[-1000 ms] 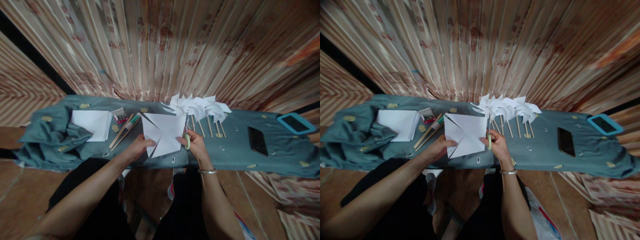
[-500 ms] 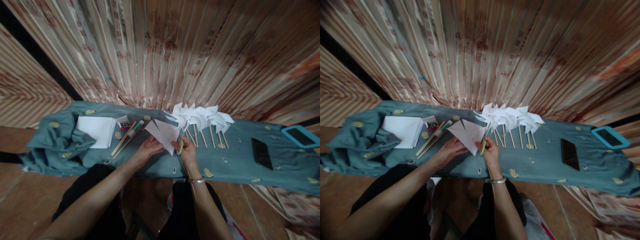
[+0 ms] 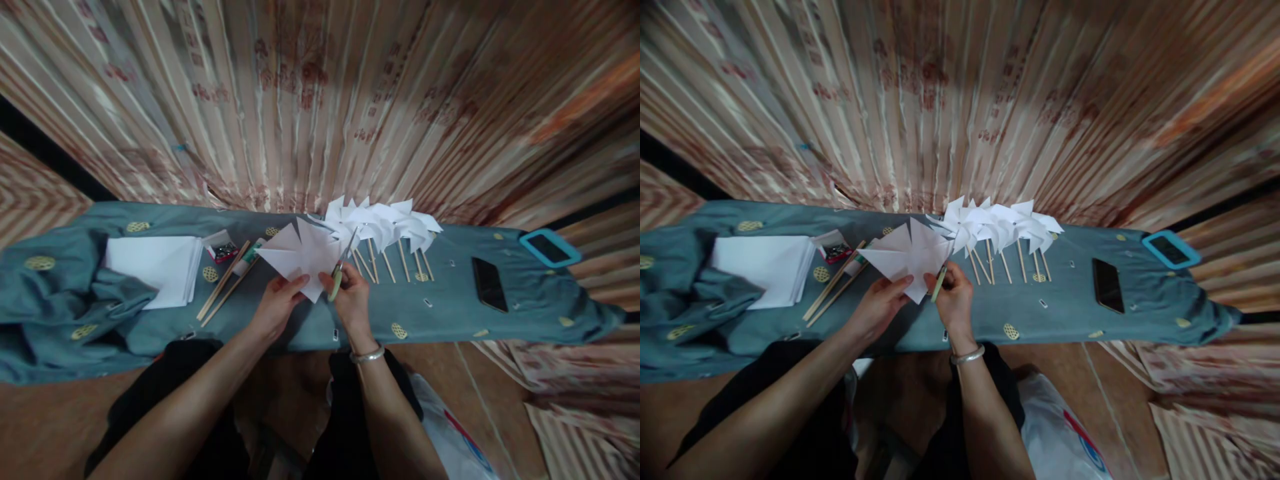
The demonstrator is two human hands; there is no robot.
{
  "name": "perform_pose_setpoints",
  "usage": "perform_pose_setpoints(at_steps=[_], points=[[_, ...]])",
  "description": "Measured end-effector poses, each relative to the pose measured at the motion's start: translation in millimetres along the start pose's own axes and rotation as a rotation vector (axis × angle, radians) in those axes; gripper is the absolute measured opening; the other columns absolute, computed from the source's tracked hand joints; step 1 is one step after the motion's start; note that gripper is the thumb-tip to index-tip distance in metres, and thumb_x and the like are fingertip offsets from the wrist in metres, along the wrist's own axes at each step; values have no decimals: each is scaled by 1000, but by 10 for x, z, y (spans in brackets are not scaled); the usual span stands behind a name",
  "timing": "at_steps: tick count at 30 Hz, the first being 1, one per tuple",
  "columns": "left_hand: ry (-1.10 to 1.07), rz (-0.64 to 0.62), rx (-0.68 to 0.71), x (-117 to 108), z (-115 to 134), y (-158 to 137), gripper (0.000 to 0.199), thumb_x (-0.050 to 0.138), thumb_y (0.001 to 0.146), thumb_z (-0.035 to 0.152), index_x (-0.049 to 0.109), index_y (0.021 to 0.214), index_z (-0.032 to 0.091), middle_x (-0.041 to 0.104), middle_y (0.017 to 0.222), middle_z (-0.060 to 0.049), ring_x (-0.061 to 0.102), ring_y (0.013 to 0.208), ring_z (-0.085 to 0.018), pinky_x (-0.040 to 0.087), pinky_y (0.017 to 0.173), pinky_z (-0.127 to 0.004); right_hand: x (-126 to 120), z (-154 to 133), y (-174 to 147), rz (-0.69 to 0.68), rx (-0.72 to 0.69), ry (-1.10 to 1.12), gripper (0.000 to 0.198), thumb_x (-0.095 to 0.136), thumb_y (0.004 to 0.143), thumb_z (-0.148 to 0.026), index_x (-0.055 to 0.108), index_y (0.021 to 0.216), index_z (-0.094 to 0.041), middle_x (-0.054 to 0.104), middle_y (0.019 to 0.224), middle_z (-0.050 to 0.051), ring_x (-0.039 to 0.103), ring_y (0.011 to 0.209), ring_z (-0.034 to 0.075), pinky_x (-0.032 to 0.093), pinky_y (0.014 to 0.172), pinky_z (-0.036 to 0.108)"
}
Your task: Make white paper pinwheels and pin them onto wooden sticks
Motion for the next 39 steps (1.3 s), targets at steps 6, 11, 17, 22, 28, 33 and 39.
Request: perform_pose_setpoints(at_steps=[6,11,17,22,28,33,39], points=[[-49,18,6,18,33,-16,40,86,54,22,71,90,15,75,90,-3,67,81,-17,53,76,-29,-21,-45,-21,6,48,156,37,83,50,-39,60,75,-23,59,59,-7,49,55,11,45,54,25],[-33,13,62,74,57,-39,47,87,51,20,69,94,15,74,92,-3,67,83,-18,53,79,-31,-29,-155,-105,-8,59,204,34,84,47,-36,61,68,-23,56,53,-7,46,53,10,41,53,24],[12,40,199,59,41,-4,55,87,48,21,67,99,13,73,96,-6,66,85,-20,51,86,-37,-43,-205,-183,-54,48,222,32,83,52,-40,61,65,-20,58,53,-6,48,53,10,41,52,24],[70,22,264,62,15,-2,51,86,50,20,68,98,15,72,97,-5,65,88,-20,50,90,-37,-74,-168,-215,-39,72,257,34,83,51,-41,62,66,-20,61,54,-6,57,59,13,45,58,26],[156,44,287,79,23,-40,44,84,51,22,69,91,15,72,93,-5,65,82,-19,51,85,-36,-114,-139,-273,-17,81,264,32,82,53,-39,64,71,-20,64,57,-5,59,59,13,46,60,26],[196,22,327,33,55,-38,45,83,51,24,69,93,13,73,90,-6,65,82,-21,51,84,-37,-95,-139,-286,2,23,202,34,81,54,-38,65,78,-20,66,60,-5,58,58,14,47,61,28],[183,28,353,-24,79,-24,44,82,51,23,69,91,14,73,87,-6,66,80,-22,54,79,-38,-39,-129,-306,16,-4,164,36,82,51,-32,62,79,-21,62,57,-8,52,52,10,42,54,24]])
Point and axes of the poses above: each hand's wrist, its own y-axis towards the middle knuckle, its own x-axis out of the palm, z = x × y, the point moved 2 cm from there along y, towards the middle knuckle
